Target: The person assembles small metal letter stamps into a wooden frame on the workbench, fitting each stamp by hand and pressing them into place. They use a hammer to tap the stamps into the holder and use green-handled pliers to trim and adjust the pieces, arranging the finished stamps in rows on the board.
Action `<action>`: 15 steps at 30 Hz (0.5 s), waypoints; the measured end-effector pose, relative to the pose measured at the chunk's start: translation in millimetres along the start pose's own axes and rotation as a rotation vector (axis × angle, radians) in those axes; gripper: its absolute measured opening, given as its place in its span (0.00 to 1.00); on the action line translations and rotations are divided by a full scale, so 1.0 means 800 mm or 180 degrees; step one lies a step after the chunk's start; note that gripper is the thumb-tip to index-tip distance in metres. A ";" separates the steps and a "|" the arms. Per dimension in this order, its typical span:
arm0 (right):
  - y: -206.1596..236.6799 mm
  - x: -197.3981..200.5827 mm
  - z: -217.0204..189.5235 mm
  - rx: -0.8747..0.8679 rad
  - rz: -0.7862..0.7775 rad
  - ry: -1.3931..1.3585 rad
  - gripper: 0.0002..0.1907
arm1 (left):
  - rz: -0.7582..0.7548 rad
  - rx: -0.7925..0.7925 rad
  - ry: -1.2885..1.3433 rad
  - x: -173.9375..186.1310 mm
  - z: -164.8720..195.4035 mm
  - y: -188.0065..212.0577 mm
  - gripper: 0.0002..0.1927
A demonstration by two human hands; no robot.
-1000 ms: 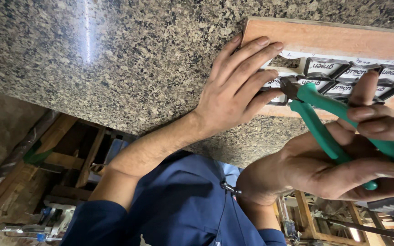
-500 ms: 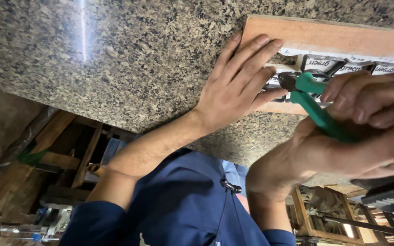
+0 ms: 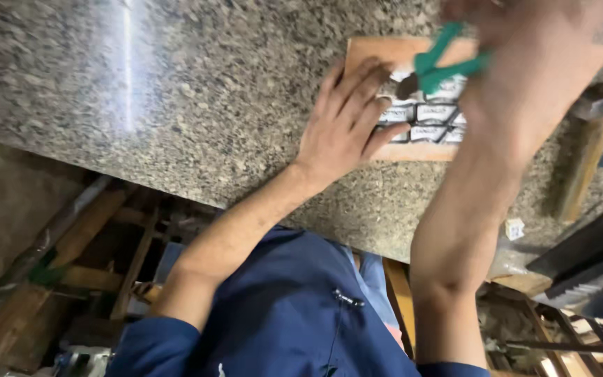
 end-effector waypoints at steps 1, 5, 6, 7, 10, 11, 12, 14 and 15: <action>0.013 0.008 -0.013 0.0035 -0.0055 -0.0049 0.14 | 0.0032 0.0012 0.0022 0.003 -0.001 0.001 0.23; 0.072 0.021 -0.058 0.0340 -0.0311 -0.0242 0.15 | -0.0246 0.0156 0.0146 -0.008 -0.009 0.008 0.23; 0.086 0.021 -0.065 0.0499 -0.0266 -0.0285 0.16 | -0.0250 0.0173 0.0170 -0.008 -0.010 0.011 0.23; 0.095 0.019 -0.070 0.0666 -0.0207 -0.0323 0.16 | -0.0244 0.0163 0.0215 -0.011 -0.010 0.012 0.23; 0.109 0.003 -0.075 0.1066 0.0001 -0.0381 0.17 | -0.0303 0.0201 0.0229 -0.017 -0.009 0.013 0.25; 0.114 0.001 -0.073 0.1123 0.0036 -0.0388 0.17 | -0.0337 0.0183 0.0188 -0.017 -0.008 0.012 0.25; 0.119 -0.001 -0.073 0.1180 0.0070 -0.0395 0.17 | -0.0372 0.0171 0.0150 -0.017 -0.008 0.011 0.24; 0.121 -0.004 -0.070 0.1264 0.0060 -0.0475 0.17 | -0.0417 0.0167 0.0112 -0.016 -0.007 0.010 0.24; 0.122 -0.006 -0.069 0.1298 0.0063 -0.0515 0.16 | -0.0421 0.0175 0.0111 -0.017 -0.007 0.011 0.24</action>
Point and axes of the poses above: each hand's wrist, its own y-axis away from the middle knuckle, its own x-axis out of the back of the hand, z = x × y, the point moved 8 cm from there along -y, towards the middle knuckle, and after that the axes turned 10 degrees about -z, right-handed, at the moved point
